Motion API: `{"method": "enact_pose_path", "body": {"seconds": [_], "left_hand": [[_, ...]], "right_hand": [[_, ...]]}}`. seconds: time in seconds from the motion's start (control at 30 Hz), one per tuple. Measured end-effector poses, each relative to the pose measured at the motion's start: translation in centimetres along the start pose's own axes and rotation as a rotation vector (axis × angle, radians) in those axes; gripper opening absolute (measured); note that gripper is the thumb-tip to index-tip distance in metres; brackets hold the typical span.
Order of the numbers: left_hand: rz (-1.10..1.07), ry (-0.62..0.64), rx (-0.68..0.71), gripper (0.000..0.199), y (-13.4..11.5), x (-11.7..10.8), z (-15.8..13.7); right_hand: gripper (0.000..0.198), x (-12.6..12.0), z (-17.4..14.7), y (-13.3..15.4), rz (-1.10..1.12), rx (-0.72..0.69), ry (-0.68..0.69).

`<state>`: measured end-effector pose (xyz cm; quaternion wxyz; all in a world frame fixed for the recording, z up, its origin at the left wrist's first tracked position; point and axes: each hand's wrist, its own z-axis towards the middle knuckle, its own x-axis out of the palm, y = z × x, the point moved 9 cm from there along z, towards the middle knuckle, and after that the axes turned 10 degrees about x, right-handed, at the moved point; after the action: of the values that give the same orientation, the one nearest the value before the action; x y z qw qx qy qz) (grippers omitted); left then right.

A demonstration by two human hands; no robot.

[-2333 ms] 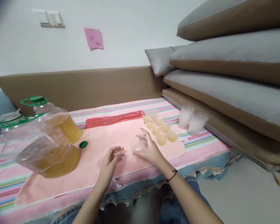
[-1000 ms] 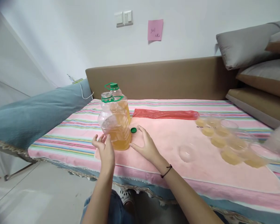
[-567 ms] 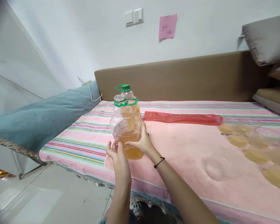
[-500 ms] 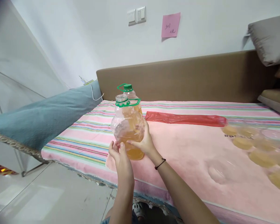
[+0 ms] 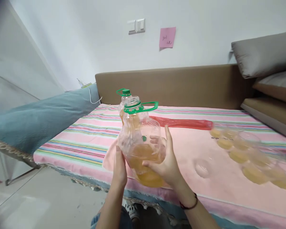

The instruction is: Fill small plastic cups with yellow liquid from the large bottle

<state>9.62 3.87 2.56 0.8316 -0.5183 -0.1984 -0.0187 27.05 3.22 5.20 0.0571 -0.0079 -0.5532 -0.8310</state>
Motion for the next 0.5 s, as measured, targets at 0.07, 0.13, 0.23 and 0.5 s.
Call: {"method": "enact_pose_path", "body": {"seconds": [0.07,0.13,0.23,0.5], "left_hand": [[-0.086,0.227,-0.021,0.075,0.2,2.2,-0.7],[-0.177,0.488,-0.089,0.091,0.5,4.9,-2.3],[-0.237,0.837,-0.254,0.105,1.6,8.6,-5.9],[-0.373,1.165,-0.427,0.113,2.8,16.6,-13.9]], "right_hand": [[0.134,-2.6,-2.1,1.4,-0.027,0.051,-0.031],[0.136,-5.4,-4.2,2.8,-0.053,0.096,-0.079],[0.134,-9.1,-7.3,4.7,-0.122,0.133,-0.148],[0.112,-16.0,-14.8,7.6,-0.353,0.277,-0.280]]}}
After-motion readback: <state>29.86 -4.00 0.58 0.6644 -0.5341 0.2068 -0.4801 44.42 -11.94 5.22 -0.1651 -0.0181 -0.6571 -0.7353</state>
